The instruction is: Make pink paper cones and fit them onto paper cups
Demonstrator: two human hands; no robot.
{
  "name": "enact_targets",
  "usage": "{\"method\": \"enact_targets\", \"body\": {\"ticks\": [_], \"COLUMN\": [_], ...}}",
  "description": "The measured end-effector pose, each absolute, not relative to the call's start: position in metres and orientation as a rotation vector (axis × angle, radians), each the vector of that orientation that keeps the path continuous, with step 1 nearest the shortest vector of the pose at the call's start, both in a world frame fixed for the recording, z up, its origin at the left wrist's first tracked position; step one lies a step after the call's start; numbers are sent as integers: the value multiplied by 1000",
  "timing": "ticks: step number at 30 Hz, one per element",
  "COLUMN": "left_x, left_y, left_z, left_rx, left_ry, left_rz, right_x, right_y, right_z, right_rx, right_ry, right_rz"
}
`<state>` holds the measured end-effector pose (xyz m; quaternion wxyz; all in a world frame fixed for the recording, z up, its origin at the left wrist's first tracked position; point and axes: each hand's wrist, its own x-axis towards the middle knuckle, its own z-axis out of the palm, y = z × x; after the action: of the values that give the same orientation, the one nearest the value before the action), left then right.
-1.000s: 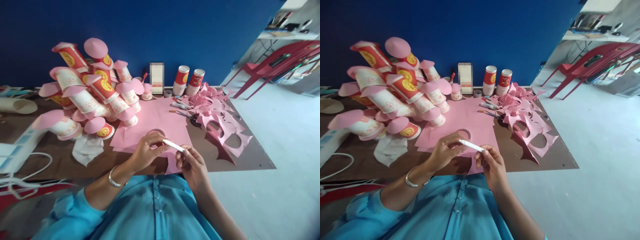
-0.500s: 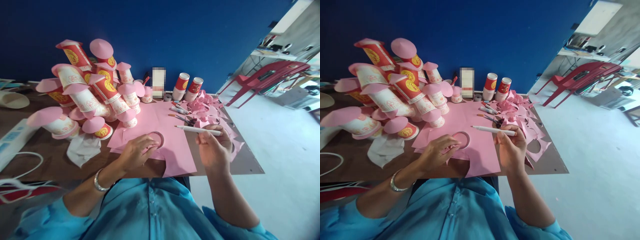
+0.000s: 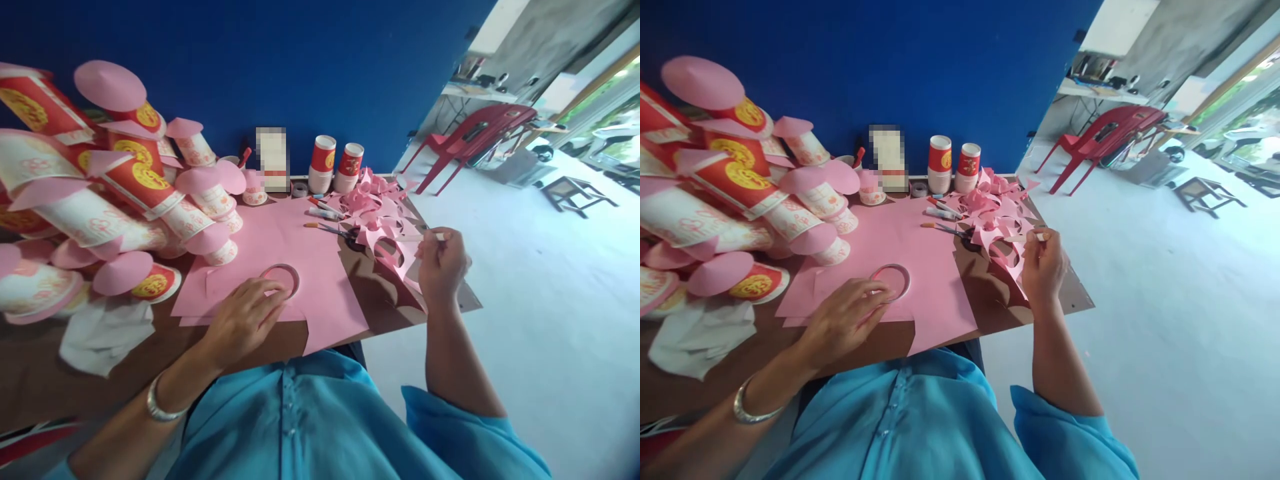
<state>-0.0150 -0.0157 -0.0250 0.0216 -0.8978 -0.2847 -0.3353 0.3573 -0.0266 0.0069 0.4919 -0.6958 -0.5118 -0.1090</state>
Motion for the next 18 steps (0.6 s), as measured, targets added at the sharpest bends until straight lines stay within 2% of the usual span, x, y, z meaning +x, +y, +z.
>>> {"method": "enact_targets", "body": {"ticks": [6,12,18], "left_x": [-9,-10,-11], "left_y": [-18,-17,-17], "left_z": [-26,-31,-30], "left_rx": [-2818,-2853,-2861], "left_ry": [-803,-808,-810], "left_rz": [-982,-922,-891], "right_x": [382,385,376], "right_y": [-50,-67,-89], "right_z": [-18,-48,-52], "right_rx": [-1904,-2058,-2042], "right_ry": [-1182,-1263,-1289], "right_rz": [-445,-315,-306]}}
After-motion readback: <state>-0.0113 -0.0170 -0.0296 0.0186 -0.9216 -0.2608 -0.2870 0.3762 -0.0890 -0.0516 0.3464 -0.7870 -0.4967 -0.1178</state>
